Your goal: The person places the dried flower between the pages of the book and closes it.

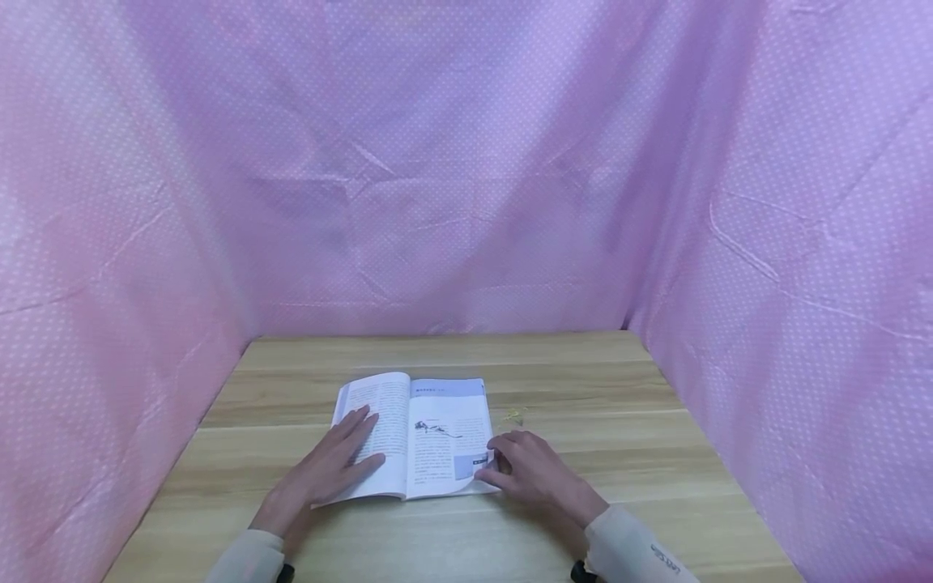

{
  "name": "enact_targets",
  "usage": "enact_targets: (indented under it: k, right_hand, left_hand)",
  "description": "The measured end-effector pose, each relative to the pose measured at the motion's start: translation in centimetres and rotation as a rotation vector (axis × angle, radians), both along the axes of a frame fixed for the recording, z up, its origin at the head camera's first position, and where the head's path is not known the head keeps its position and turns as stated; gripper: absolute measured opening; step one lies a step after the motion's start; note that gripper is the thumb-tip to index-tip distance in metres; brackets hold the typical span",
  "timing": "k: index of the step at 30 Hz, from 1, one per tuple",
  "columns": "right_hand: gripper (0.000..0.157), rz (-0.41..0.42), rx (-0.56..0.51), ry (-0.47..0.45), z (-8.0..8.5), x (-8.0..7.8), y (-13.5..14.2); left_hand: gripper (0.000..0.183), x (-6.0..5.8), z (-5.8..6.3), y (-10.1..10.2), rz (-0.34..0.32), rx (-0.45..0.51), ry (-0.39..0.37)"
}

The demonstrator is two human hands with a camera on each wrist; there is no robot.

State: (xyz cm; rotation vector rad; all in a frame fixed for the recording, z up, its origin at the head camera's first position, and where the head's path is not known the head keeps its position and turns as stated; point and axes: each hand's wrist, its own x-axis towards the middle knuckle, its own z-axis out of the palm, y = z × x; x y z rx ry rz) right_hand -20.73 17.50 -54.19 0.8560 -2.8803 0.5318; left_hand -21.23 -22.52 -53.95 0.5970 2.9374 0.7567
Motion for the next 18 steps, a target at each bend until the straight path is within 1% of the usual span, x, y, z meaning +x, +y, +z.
enact_targets:
  k: [3, 8, 15, 18]
  right_hand:
    - [0.050, -0.003, -0.005, 0.002, 0.01, 0.02, -0.05]
    - [0.057, -0.021, -0.009, -0.014, 0.07, 0.20, -0.05]
    - [0.062, -0.037, -0.022, -0.008, 0.13, 0.28, -0.05]
    - [0.064, -0.047, -0.031, -0.034, 0.16, 0.44, -0.05]
  left_hand:
    - [0.083, 0.04, -0.03, 0.00, -0.003, 0.007, 0.010]
    - [0.082, 0.08, 0.11, 0.00, -0.010, 0.011, 0.018]
    - [0.083, 0.11, 0.29, 0.08, -0.003, 0.003, -0.006]
    - [0.084, 0.11, 0.35, 0.11, -0.001, 0.000, -0.015]
